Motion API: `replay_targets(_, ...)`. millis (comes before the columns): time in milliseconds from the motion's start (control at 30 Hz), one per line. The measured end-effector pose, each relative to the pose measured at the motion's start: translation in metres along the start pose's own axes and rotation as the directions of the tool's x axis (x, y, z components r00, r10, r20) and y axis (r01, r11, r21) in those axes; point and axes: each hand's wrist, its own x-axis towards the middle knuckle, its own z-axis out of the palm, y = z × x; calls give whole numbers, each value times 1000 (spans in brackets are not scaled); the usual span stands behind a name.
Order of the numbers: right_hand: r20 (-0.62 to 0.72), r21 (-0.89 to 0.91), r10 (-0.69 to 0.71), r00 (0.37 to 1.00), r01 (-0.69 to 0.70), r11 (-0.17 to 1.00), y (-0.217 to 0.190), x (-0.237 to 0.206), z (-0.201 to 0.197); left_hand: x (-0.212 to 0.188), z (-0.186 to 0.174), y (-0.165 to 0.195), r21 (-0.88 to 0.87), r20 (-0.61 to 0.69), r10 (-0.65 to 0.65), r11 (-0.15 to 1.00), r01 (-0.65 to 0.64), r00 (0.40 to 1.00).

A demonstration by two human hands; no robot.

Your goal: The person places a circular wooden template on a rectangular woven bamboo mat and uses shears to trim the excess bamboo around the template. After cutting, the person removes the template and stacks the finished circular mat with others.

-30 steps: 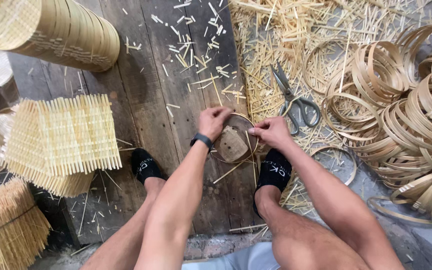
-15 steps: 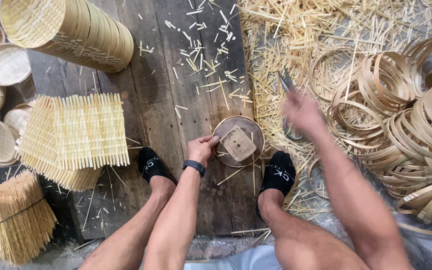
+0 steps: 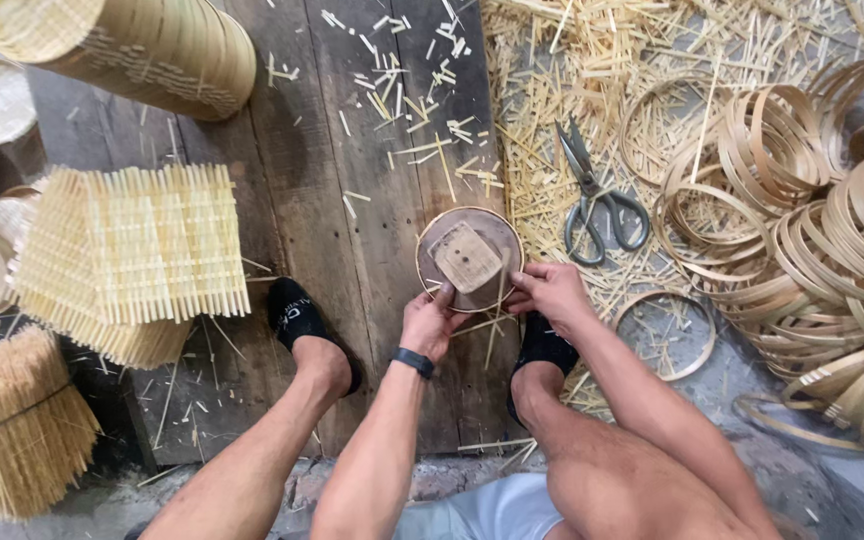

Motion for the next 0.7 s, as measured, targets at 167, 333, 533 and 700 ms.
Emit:
replay_targets(167, -156, -98, -65, 986, 50, 994, 22, 10, 15, 14, -1, -18, 167, -204, 100, 984, -66, 974)
replay_targets(333, -76, -239, -34, 997, 15, 971, 4, -7, 18, 1, -5, 28, 394, -56, 151, 912, -117, 987)
replay_targets(533, 234, -434, -413, 880, 475, 766, -43, -37, 44, -54, 25, 79, 740, 343, 568, 327, -588, 748)
replay_targets(700, 71, 39, -266, 961, 264, 964, -60, -51, 72, -75, 60, 63, 416, 439, 709, 384, -825, 552)
